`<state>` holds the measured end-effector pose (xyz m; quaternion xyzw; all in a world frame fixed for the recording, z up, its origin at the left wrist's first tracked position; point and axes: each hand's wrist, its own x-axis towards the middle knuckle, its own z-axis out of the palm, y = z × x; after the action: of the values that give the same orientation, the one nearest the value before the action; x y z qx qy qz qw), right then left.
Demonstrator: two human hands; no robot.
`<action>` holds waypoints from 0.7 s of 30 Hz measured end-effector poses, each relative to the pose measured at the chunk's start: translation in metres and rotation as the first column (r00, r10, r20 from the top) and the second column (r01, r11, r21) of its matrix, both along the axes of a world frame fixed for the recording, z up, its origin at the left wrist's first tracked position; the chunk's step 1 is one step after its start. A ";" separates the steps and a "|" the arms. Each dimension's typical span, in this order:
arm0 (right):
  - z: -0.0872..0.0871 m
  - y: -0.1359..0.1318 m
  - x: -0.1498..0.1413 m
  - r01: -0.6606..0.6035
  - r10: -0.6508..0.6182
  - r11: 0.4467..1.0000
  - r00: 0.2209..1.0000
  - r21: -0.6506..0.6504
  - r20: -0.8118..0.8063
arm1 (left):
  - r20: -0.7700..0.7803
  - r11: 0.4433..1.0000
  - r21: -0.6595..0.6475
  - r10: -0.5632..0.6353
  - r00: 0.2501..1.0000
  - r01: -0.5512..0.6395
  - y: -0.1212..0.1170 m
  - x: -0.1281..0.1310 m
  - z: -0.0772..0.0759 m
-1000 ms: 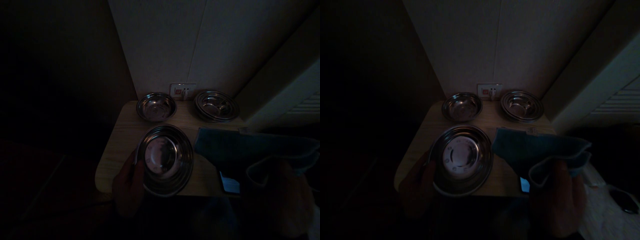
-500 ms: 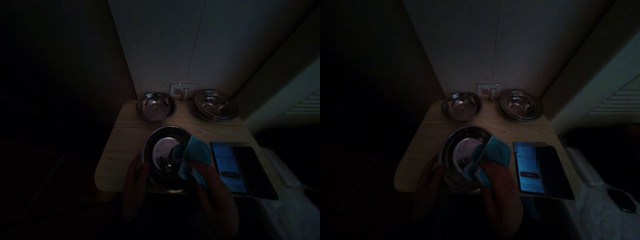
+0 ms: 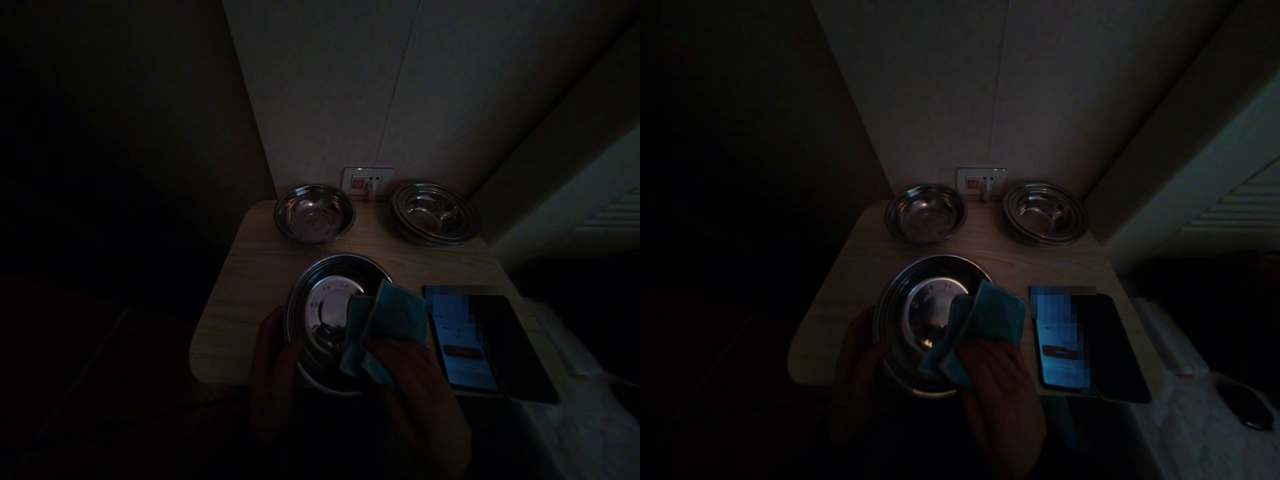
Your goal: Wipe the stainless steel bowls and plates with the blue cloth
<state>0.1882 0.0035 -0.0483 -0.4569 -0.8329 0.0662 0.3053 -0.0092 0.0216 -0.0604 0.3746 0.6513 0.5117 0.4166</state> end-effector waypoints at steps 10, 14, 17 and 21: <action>0.003 0.004 -0.007 -0.029 0.033 0.996 0.999 -0.079 0.043 | 0.272 0.983 0.185 -0.054 0.961 0.003 0.010 0.012 -0.011; 0.005 0.009 -0.012 -0.039 0.049 0.991 0.996 -0.126 0.075 | 0.376 0.982 0.183 -0.105 0.920 0.037 0.012 0.014 -0.015; 0.011 0.014 -0.011 0.028 -0.027 0.996 1.000 -0.090 0.013 | 0.428 0.982 0.187 -0.096 0.899 0.016 0.014 0.014 -0.021; 0.029 0.019 -0.003 0.341 -0.337 0.940 0.924 -0.010 -0.179 | 0.314 0.974 0.228 -0.081 0.946 0.008 0.014 0.013 -0.023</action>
<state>0.1851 0.0226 -0.0194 -0.5829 -0.7113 0.0440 0.3903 0.0041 0.0359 -0.0838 0.3452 0.5043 0.6264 0.4839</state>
